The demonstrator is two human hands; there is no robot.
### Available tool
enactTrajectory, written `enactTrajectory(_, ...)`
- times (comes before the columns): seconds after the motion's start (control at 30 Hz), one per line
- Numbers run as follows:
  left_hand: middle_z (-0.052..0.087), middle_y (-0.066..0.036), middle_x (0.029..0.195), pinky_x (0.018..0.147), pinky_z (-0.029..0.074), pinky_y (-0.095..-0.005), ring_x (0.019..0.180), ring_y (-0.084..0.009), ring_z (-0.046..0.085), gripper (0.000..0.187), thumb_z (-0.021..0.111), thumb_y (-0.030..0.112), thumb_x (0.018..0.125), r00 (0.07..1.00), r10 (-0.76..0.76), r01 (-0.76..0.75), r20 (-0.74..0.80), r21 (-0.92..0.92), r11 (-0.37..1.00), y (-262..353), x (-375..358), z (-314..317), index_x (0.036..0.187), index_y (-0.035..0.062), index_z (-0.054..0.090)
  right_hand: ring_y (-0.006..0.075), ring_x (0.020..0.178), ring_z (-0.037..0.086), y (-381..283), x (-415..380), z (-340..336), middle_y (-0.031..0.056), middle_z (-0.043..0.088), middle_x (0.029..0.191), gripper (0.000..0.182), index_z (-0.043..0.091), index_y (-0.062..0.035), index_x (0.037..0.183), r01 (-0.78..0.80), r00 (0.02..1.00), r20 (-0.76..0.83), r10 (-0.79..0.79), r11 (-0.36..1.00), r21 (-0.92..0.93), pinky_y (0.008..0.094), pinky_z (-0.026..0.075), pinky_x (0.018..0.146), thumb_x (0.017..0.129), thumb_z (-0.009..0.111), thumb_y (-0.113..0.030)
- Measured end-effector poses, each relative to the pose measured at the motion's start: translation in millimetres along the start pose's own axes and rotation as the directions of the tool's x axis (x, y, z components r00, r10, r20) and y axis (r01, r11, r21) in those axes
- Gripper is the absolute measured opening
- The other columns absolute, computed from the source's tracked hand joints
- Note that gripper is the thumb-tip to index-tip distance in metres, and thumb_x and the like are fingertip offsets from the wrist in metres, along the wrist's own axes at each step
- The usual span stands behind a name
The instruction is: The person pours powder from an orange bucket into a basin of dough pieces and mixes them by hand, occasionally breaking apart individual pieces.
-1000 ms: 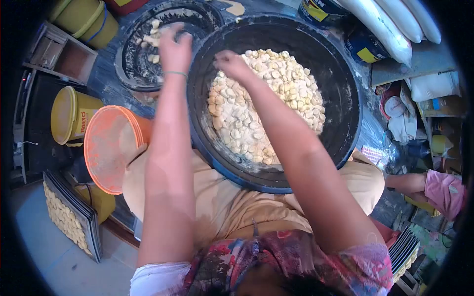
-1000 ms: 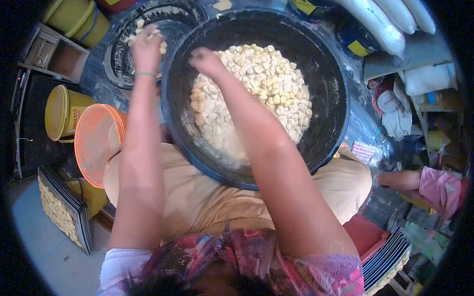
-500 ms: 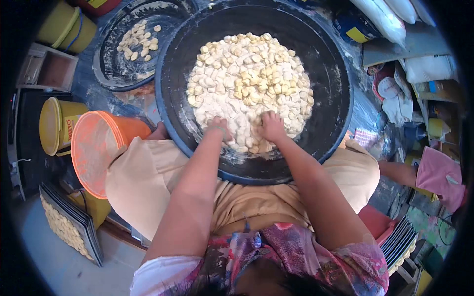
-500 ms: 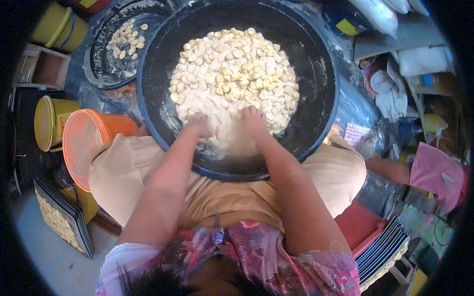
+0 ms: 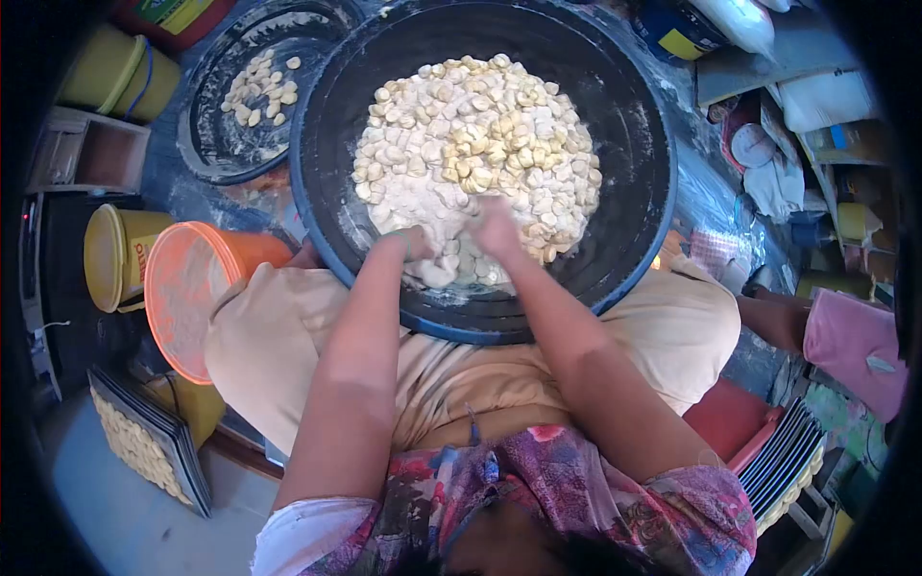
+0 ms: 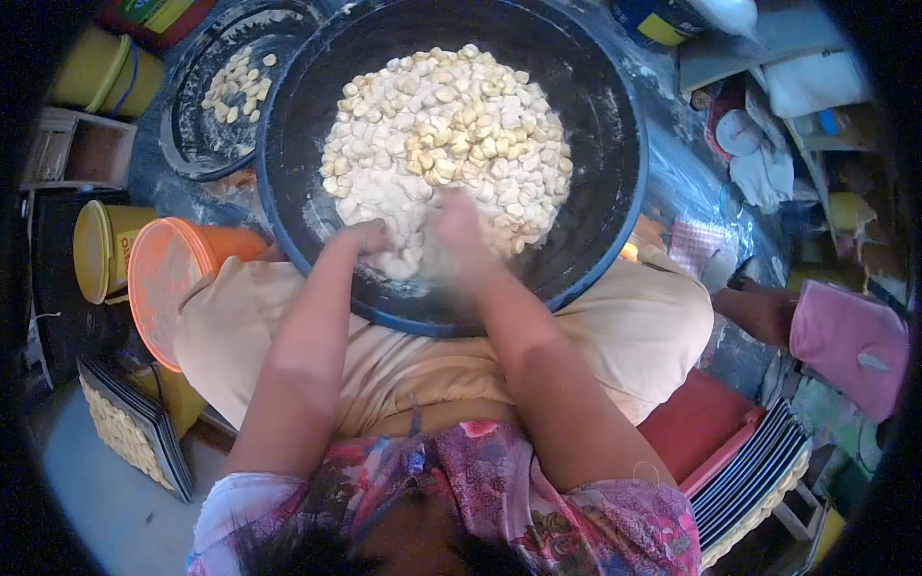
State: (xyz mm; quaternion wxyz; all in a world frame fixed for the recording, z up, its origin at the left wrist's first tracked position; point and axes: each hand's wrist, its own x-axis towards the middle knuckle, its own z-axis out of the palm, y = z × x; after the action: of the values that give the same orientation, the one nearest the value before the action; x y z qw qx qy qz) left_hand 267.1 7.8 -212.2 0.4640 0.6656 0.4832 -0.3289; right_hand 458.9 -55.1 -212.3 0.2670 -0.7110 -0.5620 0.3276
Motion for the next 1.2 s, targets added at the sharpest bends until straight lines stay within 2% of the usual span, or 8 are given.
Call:
enactTrajectory(0.17,0.058,-0.021,0.116,0.094,0.043,-0.0404,0.108,-0.0328,0.056,0.045,0.051,0.031,0.081,0.912,-0.104,0.031,-0.396,-0.185,0.982,-15,2,-12,0.117,0.0052,0.058,0.0365,0.139,-0.005,-26,-28,49,0.0214,-0.002,0.151,0.086,0.010,-0.0168,0.147,-0.325,0.768,0.350,0.536,0.798,-0.508,0.0569,0.009,0.108,0.082,0.038,-0.067)
enactTrajectory(0.33,0.063,-0.019,0.102,0.088,0.047,-0.0393,0.096,-0.0325,0.061,0.036,0.054,0.028,0.080,0.922,0.148,-0.140,-0.358,0.050,0.989,-14,10,13,0.107,0.0063,0.062,0.0316,0.125,0.039,-61,-34,23,0.0261,0.046,0.128,0.059,0.054,-0.0069,0.122,0.028,0.511,0.850,-0.128,0.991,0.133,0.0405,0.029,0.104,0.081,0.058,-0.048)
enactTrajectory(0.43,0.061,-0.018,0.108,0.087,0.047,-0.0396,0.097,-0.0344,0.059,0.031,0.056,0.026,0.079,0.996,0.031,0.002,0.084,-0.362,0.932,-15,10,-6,0.103,0.0072,0.062,0.0304,0.115,0.048,-3,-11,-5,0.0249,0.055,0.114,0.052,0.060,-0.0023,0.111,-0.214,0.793,0.607,0.044,0.954,0.211,0.0353,0.034,0.101,0.077,0.064,-0.042)
enactTrajectory(0.53,0.059,-0.019,0.112,0.087,0.047,-0.0390,0.102,-0.0334,0.058,0.032,0.055,0.021,0.079,0.928,0.004,-0.043,-0.372,-0.097,0.994,-28,25,-4,0.108,0.0071,0.058,0.0349,0.125,0.036,-13,-28,-11,0.0246,0.038,0.133,0.072,0.043,-0.0050,0.131,-0.041,0.916,0.338,0.214,0.891,-0.452,0.0423,0.031,0.104,0.076,0.063,-0.047)
enactTrajectory(0.6,0.058,-0.020,0.114,0.090,0.045,-0.0384,0.106,-0.0304,0.057,0.045,0.058,0.019,0.076,0.788,-0.170,0.028,-0.592,-0.241,0.970,-26,26,6,0.119,0.0072,0.052,0.0380,0.133,0.021,0,-33,41,0.0215,0.011,0.148,0.090,0.020,-0.0104,0.143,-0.321,0.842,0.259,0.473,0.826,-0.464,0.0531,0.025,0.105,0.074,0.062,-0.050)
enactTrajectory(0.8,0.057,-0.016,0.119,0.095,0.043,-0.0350,0.109,-0.0279,0.056,0.061,0.064,0.027,0.069,0.970,0.101,-0.122,-0.221,-0.087,0.989,-31,49,13,0.127,0.0176,0.050,0.0318,0.118,0.045,7,-7,19,0.0176,0.046,0.131,0.066,0.044,-0.0084,0.131,-0.034,0.473,0.881,0.002,0.999,0.016,0.0449,0.037,0.098,0.076,0.064,-0.040)
enactTrajectory(1.0,0.059,-0.005,0.116,0.096,0.037,-0.0542,0.111,-0.0242,0.054,0.045,0.069,0.029,0.063,0.982,0.136,-0.123,-0.134,0.106,0.987,-4,43,22,0.105,0.0173,0.060,0.0153,0.094,0.055,32,-2,-5,0.0060,0.060,0.102,0.034,0.058,-0.0051,0.115,-0.296,0.908,0.382,0.174,0.910,0.290,0.0279,0.045,0.080,0.083,0.060,-0.016)
enactTrajectory(1.2,0.064,-0.013,0.102,0.081,0.047,-0.0371,0.095,-0.0261,0.061,0.043,0.069,0.026,0.067,0.972,0.141,-0.145,-0.190,-0.007,0.989,5,19,22,0.106,0.0079,0.063,0.0133,0.089,0.055,34,-15,12,0.0066,0.061,0.099,0.030,0.058,0.0005,0.110,-0.358,0.921,0.336,0.198,0.772,0.525,0.0268,0.044,0.081,0.081,0.059,-0.006)
